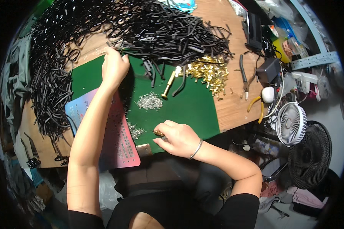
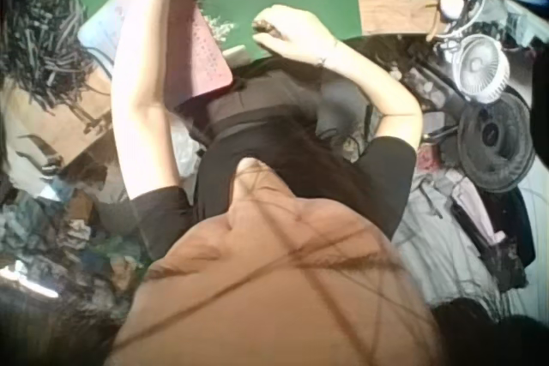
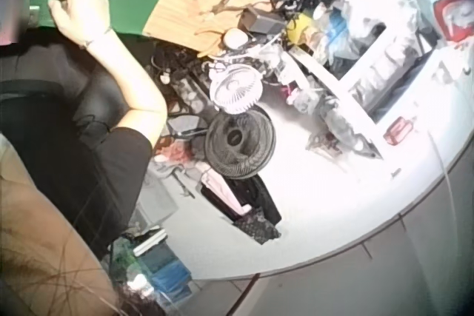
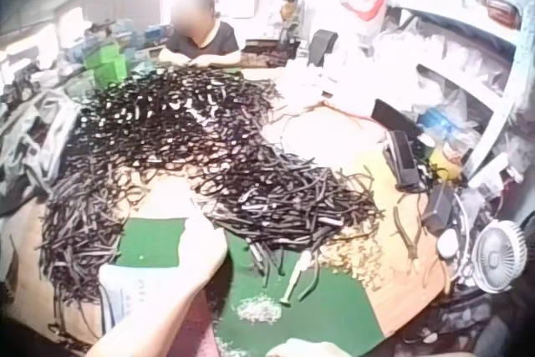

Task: The person assembles black cables by inserting small metal pins into the ends of the cables. They repeatedly pick up cables and pins from the table, insert the pins, and place the finished cables aside.

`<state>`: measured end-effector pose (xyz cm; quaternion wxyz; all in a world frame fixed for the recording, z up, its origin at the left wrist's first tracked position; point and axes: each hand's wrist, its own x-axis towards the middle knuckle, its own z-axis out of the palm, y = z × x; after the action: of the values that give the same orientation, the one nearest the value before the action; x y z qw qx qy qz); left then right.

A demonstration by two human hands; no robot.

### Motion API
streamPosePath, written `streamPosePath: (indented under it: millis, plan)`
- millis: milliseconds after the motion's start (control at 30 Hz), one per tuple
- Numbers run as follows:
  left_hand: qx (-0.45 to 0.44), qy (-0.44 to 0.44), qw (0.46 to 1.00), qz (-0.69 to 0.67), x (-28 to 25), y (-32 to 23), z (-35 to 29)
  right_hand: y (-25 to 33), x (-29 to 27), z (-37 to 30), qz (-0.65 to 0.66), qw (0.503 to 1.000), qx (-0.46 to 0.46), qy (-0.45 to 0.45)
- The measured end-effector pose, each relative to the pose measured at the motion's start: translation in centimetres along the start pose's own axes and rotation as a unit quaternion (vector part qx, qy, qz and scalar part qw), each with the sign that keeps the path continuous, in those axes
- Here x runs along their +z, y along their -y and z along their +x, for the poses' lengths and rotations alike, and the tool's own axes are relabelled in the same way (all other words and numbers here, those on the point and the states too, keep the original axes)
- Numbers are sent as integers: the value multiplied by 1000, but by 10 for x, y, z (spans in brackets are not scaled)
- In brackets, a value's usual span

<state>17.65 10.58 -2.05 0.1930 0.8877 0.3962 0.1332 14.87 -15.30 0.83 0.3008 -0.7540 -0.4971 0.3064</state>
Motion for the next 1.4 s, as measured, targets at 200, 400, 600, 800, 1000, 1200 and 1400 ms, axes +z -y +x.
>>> streamPosePath:
  millis: [200,400,600,800,1000,1200,1400]
  plan:
    - [-37,127,952,-277,-32,19,10,-13,-6,-1,77,996,-32,6]
    - [34,177,894,-411,-117,20,-101,-35,-76,12,-190,946,181,-191]
    - [-65,237,800,-547,-117,33,-178,-68,-69,48,-234,912,210,-262]
    - [-97,290,752,-584,-104,42,-195,-73,-81,39,-30,948,250,-195]
    - [-86,308,742,-589,-93,38,-198,-66,-74,30,-91,943,234,-219]
    - [-168,362,706,-585,-99,46,-200,-17,-82,21,-3,948,240,-208]
    - [-103,426,710,-551,-96,35,-206,46,-36,21,184,978,57,77]
